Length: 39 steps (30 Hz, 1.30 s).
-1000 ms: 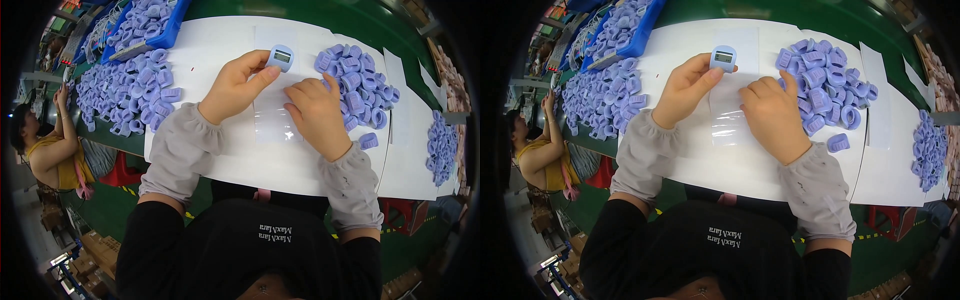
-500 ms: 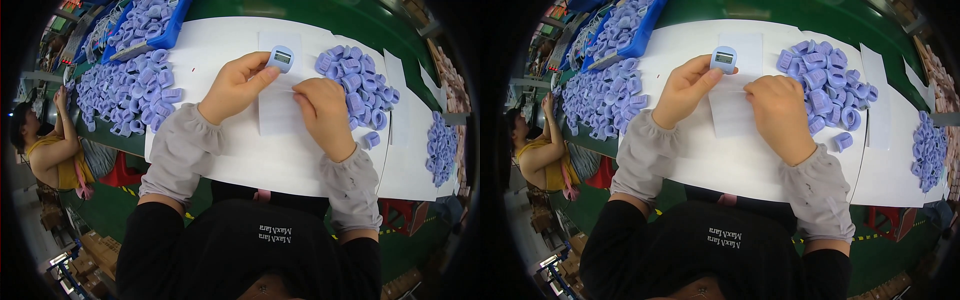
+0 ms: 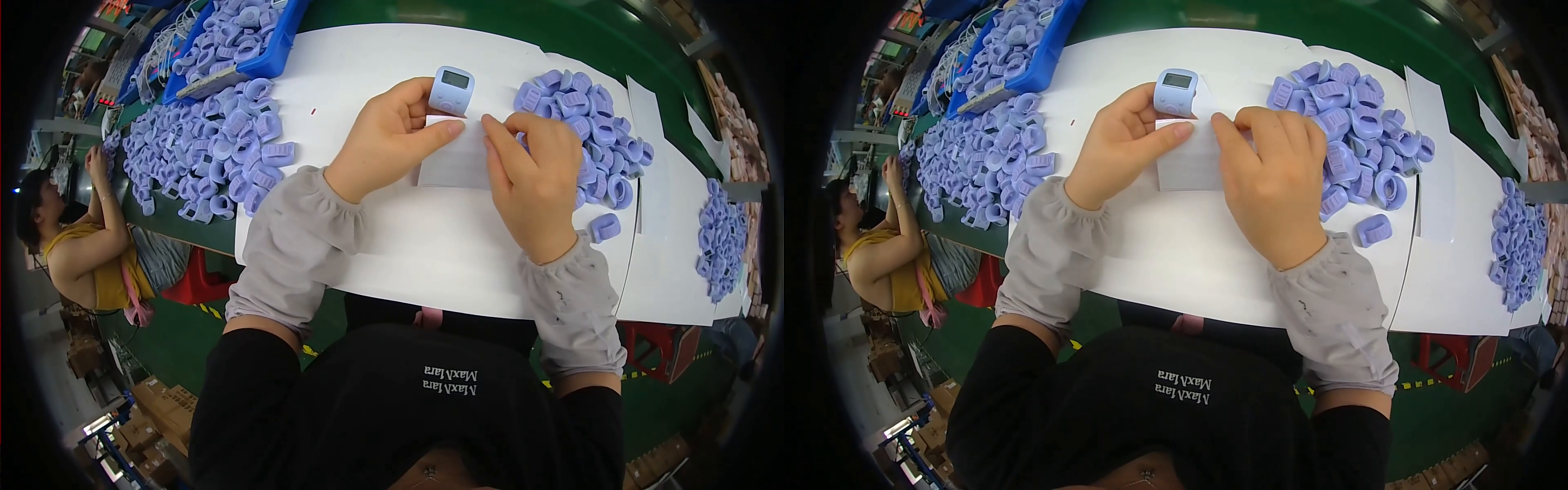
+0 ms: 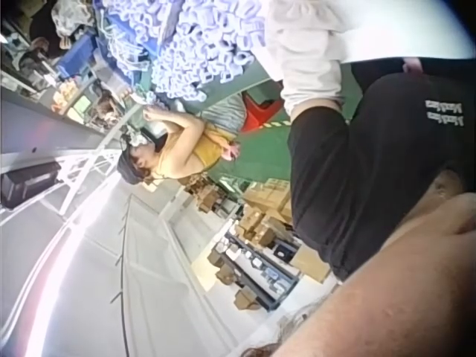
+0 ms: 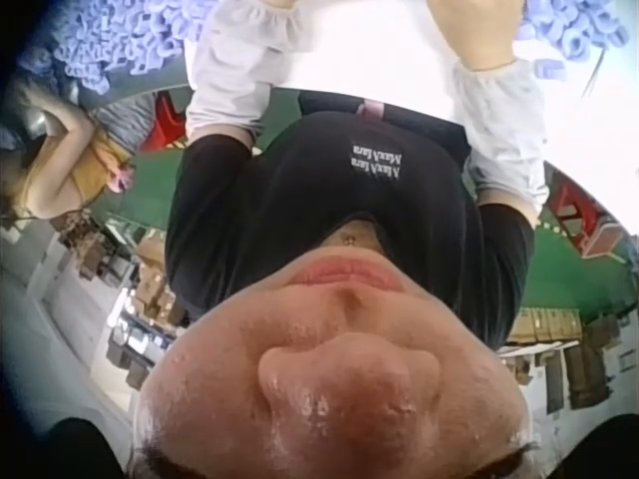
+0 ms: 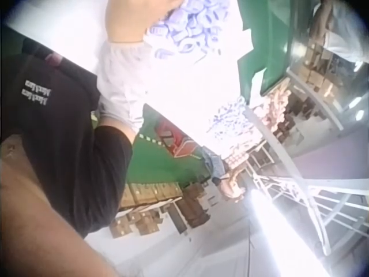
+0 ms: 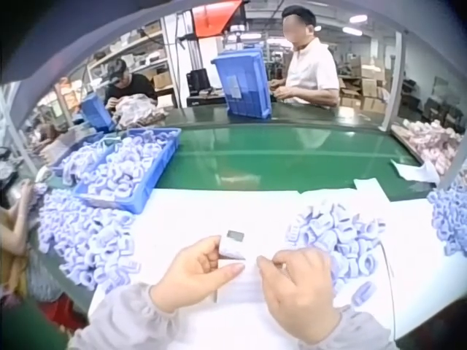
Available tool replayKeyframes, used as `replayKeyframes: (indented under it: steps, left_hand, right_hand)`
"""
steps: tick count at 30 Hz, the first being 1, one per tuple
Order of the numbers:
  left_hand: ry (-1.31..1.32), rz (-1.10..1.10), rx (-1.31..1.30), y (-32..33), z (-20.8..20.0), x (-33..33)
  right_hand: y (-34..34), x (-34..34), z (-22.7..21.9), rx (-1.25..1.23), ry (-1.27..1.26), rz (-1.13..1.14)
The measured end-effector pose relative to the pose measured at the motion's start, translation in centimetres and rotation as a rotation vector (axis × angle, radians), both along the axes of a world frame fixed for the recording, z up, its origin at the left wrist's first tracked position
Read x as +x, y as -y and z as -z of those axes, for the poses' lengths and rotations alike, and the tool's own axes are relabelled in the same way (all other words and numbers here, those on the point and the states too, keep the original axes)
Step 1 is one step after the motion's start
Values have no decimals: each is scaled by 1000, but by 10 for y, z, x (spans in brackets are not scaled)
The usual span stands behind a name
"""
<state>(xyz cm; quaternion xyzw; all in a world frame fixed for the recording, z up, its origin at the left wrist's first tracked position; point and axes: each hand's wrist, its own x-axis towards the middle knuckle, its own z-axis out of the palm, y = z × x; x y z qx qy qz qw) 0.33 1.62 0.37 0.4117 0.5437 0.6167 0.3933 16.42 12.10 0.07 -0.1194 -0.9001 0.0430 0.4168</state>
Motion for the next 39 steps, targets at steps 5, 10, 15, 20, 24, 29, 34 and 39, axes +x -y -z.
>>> replayKeyframes:
  steps: [5,10,15,20,24,29,34,39]
  left_hand:
    - [6,-1,18,0,2,1]
    - [-11,59,-16,3,-2,1]
    - [-153,11,-18,1,8,-2]
    - [-273,-7,5,4,-1,1]
    - [-460,89,58,8,-5,5]
    - [-512,87,91,7,-8,6]
    - [-564,121,124,8,-9,5]
    - [-558,147,125,7,-8,4]
  right_hand:
    - [3,2,1,-30,19,-27]
    - [2,0,3,-423,-78,-127]
    - [2,5,-6,-566,-29,-196]
    - [-6,13,-14,-758,-58,-312]
    - [-8,14,-13,-955,-125,-427]
    - [-3,10,-11,-1041,-213,-410]
    - [-3,12,-13,-1038,-98,-431]
    - [-3,11,-12,-1030,-117,-426]
